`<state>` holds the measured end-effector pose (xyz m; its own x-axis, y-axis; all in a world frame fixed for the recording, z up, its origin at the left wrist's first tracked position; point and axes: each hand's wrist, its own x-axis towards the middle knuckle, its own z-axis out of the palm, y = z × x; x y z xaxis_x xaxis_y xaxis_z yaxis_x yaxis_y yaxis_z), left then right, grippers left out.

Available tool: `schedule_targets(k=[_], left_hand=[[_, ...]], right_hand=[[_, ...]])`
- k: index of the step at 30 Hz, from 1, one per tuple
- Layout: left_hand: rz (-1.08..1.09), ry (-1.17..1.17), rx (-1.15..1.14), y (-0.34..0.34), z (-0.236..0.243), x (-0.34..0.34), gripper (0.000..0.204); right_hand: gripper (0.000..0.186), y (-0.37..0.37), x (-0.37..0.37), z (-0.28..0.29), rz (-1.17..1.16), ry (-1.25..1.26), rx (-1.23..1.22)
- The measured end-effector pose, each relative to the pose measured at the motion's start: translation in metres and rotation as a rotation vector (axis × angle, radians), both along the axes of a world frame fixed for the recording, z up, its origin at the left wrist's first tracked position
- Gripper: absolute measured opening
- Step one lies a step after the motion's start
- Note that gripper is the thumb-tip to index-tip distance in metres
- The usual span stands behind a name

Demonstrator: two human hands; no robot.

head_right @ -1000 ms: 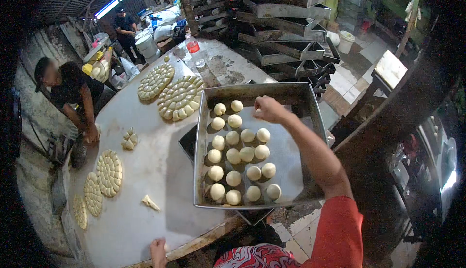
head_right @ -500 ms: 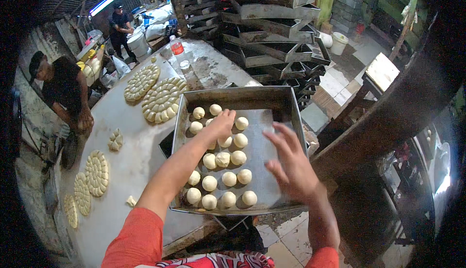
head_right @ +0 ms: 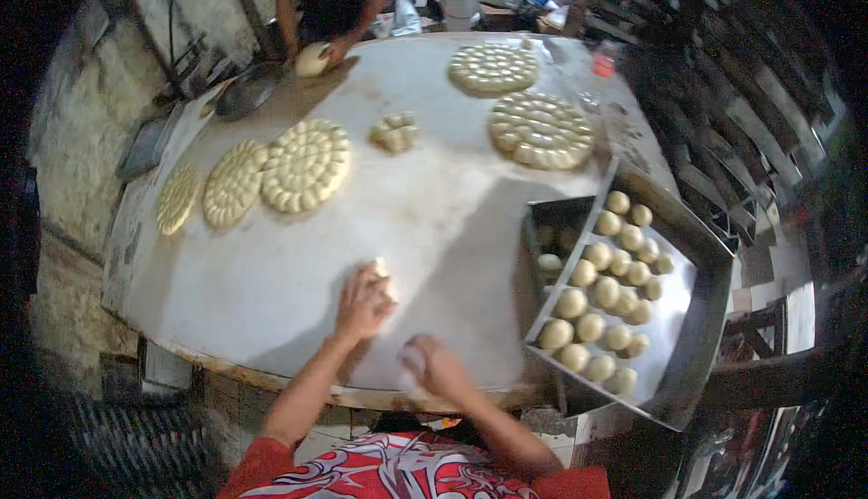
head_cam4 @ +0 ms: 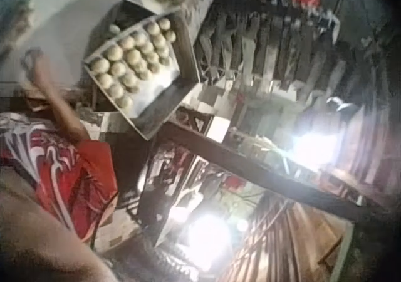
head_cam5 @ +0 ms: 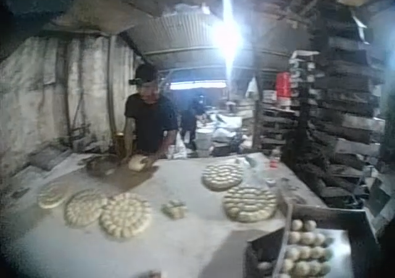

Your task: Shaping bread dough balls and arranging them into patterns on a production table.

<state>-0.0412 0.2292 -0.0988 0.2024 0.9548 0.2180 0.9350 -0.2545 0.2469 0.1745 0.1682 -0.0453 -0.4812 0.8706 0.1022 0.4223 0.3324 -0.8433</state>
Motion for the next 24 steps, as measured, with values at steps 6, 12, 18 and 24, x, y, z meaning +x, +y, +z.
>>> schedule_targets(k=[6,12,18,24], left_hand=[[0.102,-0.202,0.045,0.054,-0.01,-0.017,0.035],[0.078,-0.63,-0.136,-0.027,-0.035,-0.096,0.015],[0.244,-0.183,-0.028,-0.073,0.008,-0.19,0.021],[0.242,0.087,0.055,-0.044,0.016,-0.17,0.015]], right_hand=[[0.029,0.217,-0.096,-0.06,-0.581,-0.131,0.326],[0.048,0.4,-0.115,-0.086,-0.982,-0.549,-0.031],[0.06,0.462,-0.168,-0.068,-0.985,-0.54,0.131],[0.035,0.402,-0.128,-0.093,-0.755,0.092,0.204]])
